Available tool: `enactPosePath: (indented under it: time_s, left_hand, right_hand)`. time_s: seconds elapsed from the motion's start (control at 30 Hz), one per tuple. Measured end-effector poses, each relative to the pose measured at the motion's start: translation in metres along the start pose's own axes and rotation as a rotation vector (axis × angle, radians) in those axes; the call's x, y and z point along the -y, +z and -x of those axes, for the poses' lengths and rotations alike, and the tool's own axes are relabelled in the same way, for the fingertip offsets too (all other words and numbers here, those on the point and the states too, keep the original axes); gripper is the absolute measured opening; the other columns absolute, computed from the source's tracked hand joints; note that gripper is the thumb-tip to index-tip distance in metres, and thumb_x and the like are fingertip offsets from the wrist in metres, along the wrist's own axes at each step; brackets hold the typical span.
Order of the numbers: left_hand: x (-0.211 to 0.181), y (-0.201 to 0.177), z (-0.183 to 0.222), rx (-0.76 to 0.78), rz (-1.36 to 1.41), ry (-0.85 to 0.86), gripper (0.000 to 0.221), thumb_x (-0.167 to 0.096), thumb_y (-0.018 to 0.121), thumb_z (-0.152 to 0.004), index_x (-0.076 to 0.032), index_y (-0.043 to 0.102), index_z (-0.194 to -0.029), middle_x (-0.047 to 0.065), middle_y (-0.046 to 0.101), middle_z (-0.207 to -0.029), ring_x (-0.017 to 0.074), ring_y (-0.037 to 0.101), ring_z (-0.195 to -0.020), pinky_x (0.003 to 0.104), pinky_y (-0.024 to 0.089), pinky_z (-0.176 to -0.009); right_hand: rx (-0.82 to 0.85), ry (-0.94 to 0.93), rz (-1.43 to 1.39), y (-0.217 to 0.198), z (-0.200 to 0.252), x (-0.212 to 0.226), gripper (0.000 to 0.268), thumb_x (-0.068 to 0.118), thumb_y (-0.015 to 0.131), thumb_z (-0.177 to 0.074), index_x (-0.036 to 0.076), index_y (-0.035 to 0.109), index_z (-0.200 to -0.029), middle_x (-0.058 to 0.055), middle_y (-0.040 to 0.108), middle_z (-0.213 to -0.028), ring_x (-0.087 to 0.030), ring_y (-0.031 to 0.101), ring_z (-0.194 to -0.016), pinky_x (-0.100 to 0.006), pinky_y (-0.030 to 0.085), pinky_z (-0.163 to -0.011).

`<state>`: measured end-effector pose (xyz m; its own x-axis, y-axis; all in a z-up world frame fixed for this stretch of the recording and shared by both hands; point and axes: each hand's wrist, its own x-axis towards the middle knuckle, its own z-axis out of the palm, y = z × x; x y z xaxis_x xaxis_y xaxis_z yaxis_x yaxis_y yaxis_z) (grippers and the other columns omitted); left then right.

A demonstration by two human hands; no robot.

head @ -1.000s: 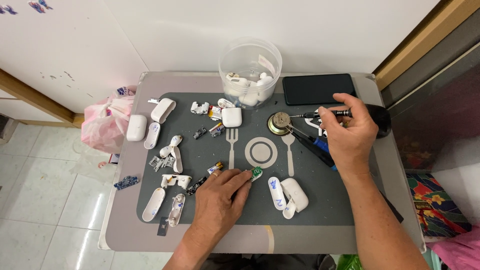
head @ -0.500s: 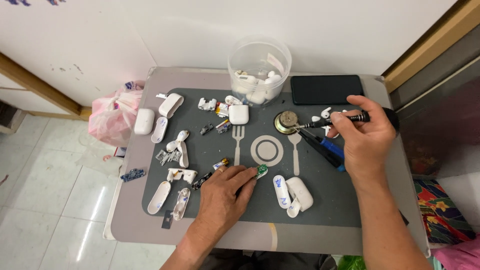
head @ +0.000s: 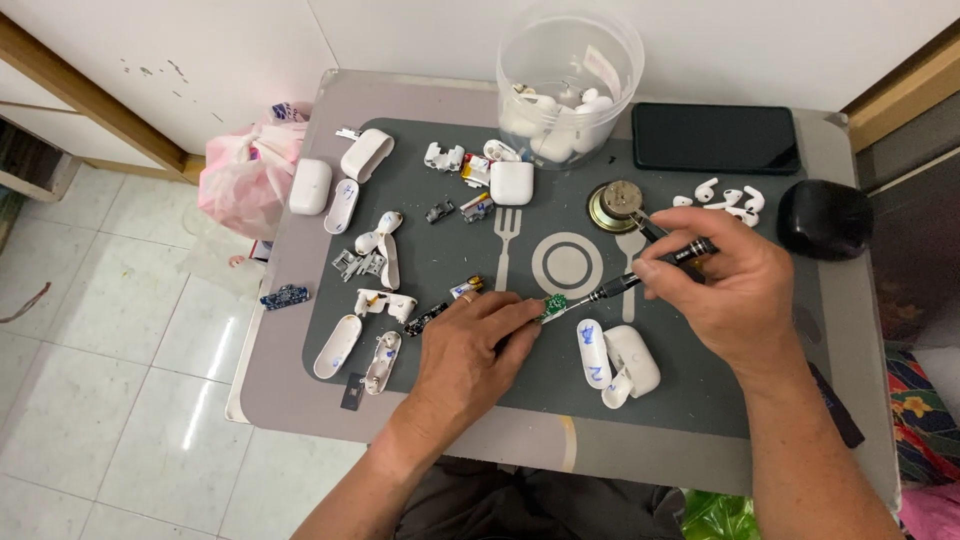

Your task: Inspecting and organizing disassembled AirPods components, including circuit boards and plastic housings, on a repair mat.

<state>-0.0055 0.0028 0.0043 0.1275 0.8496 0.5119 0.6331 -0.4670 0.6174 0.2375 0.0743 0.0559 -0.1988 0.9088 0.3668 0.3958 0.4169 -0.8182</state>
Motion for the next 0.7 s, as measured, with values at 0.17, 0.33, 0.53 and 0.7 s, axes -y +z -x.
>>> enactPosePath:
  time_s: [0.17, 0.33, 0.53, 0.7]
  left_hand:
    - [-0.0012, -0.0013, -0.0009, 0.015, -0.008, -0.005, 0.018, -0.018, 0.072, -0.097, -0.013, 0.076, -0.114, 0.006, 0.075, -0.104, 0.0234, 0.069, -0.083, 0.037, 0.056, -0.075]
    - [-0.0013, -0.0017, -0.0016, 0.028, -0.002, -0.002, 0.018, -0.018, 0.071, -0.098, -0.012, 0.076, -0.114, 0.007, 0.075, -0.105, 0.0233, 0.070, -0.086, 0.037, 0.056, -0.077]
    - [-0.0005, -0.0010, -0.0012, 0.022, 0.002, -0.001, 0.018, -0.017, 0.072, -0.098, -0.012, 0.075, -0.115, 0.007, 0.075, -0.105, 0.0242, 0.070, -0.086, 0.038, 0.056, -0.076]
    - [-0.0007, -0.0013, -0.0011, 0.020, 0.001, -0.009, 0.019, -0.018, 0.072, -0.097, -0.012, 0.075, -0.115, 0.008, 0.075, -0.105, 0.0242, 0.071, -0.087, 0.038, 0.057, -0.077]
  right_hand:
    - [0.005, 0.068, -0.007, 0.0028, 0.0006, 0.0067, 0.037, -0.004, 0.079, -0.087, 0.002, 0.067, -0.122, -0.009, 0.074, -0.089, -0.013, 0.067, -0.060, -0.019, 0.058, -0.057]
    - [0.018, 0.038, 0.029, 0.0036, -0.0009, 0.0025, 0.038, -0.003, 0.080, -0.087, 0.003, 0.067, -0.122, -0.009, 0.074, -0.090, -0.013, 0.067, -0.061, -0.019, 0.058, -0.057]
    - [0.023, 0.100, 0.032, 0.0055, -0.0015, 0.0060, 0.037, -0.001, 0.081, -0.086, 0.006, 0.069, -0.120, -0.007, 0.075, -0.090, -0.013, 0.069, -0.063, -0.019, 0.059, -0.059]
    - [0.023, 0.019, 0.103, 0.0059, -0.0010, 0.0020, 0.036, 0.002, 0.082, -0.087, 0.006, 0.069, -0.120, -0.006, 0.076, -0.092, -0.011, 0.069, -0.062, -0.016, 0.051, -0.053]
